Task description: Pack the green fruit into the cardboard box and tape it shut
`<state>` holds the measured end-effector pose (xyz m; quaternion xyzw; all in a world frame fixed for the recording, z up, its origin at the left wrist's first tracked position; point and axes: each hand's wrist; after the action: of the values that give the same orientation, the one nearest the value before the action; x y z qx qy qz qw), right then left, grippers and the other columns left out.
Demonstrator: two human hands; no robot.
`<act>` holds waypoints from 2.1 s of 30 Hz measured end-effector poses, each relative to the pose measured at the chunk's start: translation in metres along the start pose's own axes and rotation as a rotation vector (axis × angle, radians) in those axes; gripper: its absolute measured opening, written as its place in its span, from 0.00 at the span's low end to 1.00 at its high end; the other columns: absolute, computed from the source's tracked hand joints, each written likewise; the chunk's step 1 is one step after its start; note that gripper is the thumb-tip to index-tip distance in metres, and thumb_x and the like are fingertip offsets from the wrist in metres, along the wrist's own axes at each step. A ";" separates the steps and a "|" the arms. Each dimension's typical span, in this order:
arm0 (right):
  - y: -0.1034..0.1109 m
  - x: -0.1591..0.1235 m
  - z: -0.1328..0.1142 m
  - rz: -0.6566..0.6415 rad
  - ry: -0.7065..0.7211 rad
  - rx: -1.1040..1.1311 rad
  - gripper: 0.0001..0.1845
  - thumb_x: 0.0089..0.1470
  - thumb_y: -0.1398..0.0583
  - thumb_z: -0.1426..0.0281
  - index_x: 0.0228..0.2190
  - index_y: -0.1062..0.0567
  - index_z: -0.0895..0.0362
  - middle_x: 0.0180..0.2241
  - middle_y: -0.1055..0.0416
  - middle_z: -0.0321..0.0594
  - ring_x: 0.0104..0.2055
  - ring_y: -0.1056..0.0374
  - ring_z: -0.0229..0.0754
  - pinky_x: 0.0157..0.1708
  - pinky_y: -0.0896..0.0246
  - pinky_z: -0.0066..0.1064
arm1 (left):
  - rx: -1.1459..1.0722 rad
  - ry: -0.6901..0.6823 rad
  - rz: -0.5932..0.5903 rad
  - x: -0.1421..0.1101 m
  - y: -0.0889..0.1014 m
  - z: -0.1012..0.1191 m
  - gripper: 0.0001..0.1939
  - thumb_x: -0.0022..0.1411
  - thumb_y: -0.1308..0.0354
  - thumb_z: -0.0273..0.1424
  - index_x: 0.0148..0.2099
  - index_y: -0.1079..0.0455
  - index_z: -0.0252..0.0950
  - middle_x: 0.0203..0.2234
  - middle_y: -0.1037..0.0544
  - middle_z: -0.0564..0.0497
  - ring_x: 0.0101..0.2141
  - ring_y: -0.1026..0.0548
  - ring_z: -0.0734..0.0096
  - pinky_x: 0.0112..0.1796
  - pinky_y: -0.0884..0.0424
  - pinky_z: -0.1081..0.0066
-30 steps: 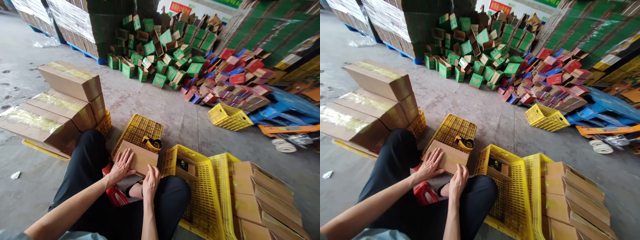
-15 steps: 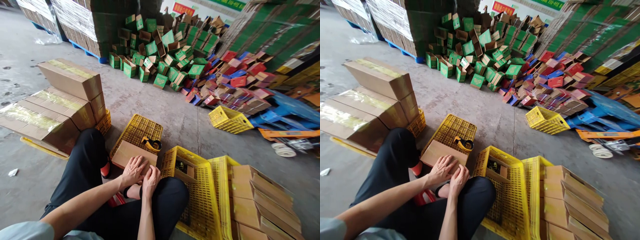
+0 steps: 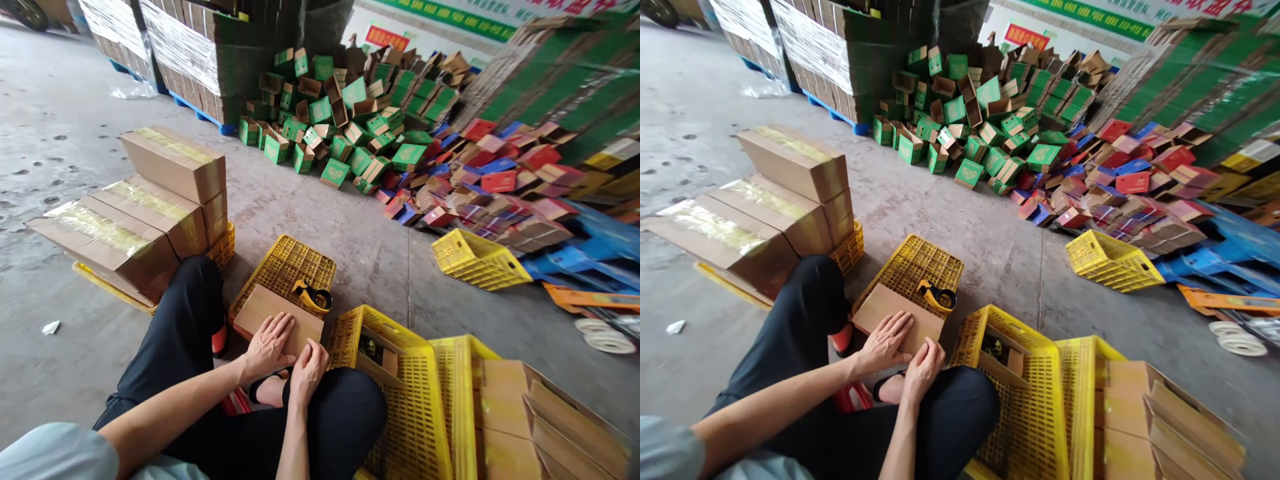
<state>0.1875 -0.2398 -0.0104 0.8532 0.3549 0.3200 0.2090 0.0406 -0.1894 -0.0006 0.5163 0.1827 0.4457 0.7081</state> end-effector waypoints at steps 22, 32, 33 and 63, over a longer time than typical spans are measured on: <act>-0.001 0.005 -0.010 -0.003 0.045 -0.029 0.22 0.72 0.51 0.57 0.44 0.23 0.58 0.45 0.27 0.56 0.50 0.31 0.54 0.54 0.37 0.46 | 0.104 0.207 0.060 -0.014 0.034 -0.062 0.36 0.73 0.48 0.56 0.73 0.36 0.44 0.63 0.31 0.37 0.63 0.36 0.43 0.65 0.44 0.41; -0.001 0.003 -0.006 0.002 0.056 -0.039 0.22 0.72 0.51 0.58 0.45 0.23 0.59 0.45 0.26 0.55 0.50 0.30 0.54 0.53 0.36 0.45 | 0.121 0.176 0.069 -0.031 0.025 -0.053 0.37 0.71 0.43 0.55 0.74 0.38 0.45 0.70 0.38 0.35 0.70 0.43 0.39 0.66 0.49 0.37; -0.001 0.002 -0.006 -0.001 0.055 -0.037 0.22 0.72 0.51 0.58 0.45 0.23 0.59 0.45 0.26 0.56 0.50 0.30 0.54 0.53 0.36 0.46 | 0.121 0.181 0.069 -0.030 0.026 -0.052 0.37 0.71 0.43 0.55 0.74 0.37 0.45 0.70 0.38 0.34 0.70 0.43 0.39 0.66 0.48 0.38; -0.005 -0.003 0.002 0.003 0.067 -0.055 0.26 0.73 0.52 0.57 0.49 0.21 0.60 0.47 0.28 0.57 0.50 0.29 0.53 0.54 0.34 0.45 | 0.204 0.150 0.075 -0.045 0.016 -0.030 0.47 0.67 0.43 0.59 0.73 0.38 0.29 0.72 0.41 0.26 0.72 0.47 0.31 0.65 0.43 0.42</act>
<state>0.1849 -0.2391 -0.0156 0.8365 0.3514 0.3582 0.2200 -0.0123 -0.2083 -0.0079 0.5574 0.2600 0.4885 0.6189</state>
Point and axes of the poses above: each hand's wrist, its own x-axis towards the middle knuckle, its own y-axis out of the back of the hand, z = x × y
